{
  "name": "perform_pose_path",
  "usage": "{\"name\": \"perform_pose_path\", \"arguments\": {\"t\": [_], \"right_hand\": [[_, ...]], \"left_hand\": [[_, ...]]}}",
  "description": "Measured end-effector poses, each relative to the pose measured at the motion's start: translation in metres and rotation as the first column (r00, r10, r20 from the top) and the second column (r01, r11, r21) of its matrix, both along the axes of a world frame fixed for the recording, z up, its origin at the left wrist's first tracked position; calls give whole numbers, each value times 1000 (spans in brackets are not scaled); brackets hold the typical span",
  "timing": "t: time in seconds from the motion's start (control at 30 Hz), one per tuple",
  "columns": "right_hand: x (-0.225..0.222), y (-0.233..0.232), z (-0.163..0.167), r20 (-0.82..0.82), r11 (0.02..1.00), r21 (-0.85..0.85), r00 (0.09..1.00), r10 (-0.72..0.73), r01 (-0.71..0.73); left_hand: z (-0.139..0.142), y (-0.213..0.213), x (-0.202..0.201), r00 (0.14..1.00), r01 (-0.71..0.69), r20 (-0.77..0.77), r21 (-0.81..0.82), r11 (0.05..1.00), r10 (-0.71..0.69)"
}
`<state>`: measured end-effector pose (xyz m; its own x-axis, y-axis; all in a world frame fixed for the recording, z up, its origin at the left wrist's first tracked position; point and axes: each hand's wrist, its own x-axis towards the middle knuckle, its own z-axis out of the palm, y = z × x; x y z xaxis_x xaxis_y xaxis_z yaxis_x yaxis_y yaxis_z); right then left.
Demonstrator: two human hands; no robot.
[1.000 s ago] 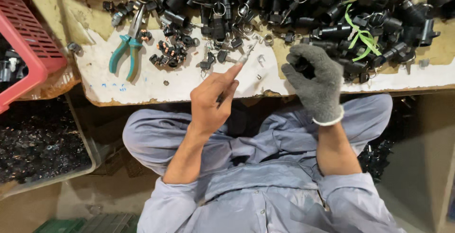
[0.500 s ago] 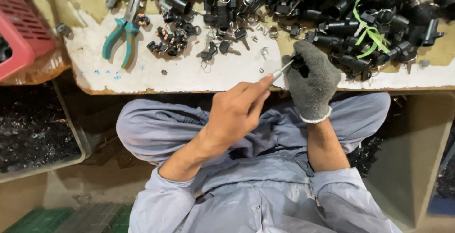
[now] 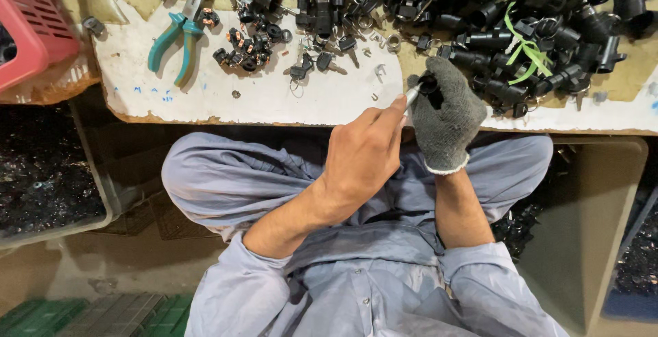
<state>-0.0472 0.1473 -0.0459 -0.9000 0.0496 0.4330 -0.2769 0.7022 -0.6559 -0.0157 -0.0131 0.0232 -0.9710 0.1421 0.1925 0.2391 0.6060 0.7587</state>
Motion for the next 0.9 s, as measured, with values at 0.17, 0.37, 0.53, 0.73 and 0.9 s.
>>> {"name": "perform_pose_path", "arguments": {"t": [0.17, 0.37, 0.53, 0.73, 0.9], "right_hand": [[1, 0, -2, -21, 1000, 28, 1000, -3, 4], [3, 0, -3, -23, 1000, 1, 1000, -16, 16], [1, 2, -2, -24, 996, -89, 999, -28, 26], [-6, 15, 13, 73, 934, -344, 989, 128, -95], [1, 35, 28, 280, 652, -758, 888, 364, -28]], "left_hand": [[-4, 9, 5, 999, -33, 19, -31, 999, 34], [-7, 23, 5, 992, -68, 102, -85, 994, 76], [-1, 28, 4, 997, -11, 79, -109, 994, 19], [4, 23, 0, 994, 41, 106, -45, 998, -36], [11, 13, 0, 992, 83, 87, 93, 992, -91]]}}
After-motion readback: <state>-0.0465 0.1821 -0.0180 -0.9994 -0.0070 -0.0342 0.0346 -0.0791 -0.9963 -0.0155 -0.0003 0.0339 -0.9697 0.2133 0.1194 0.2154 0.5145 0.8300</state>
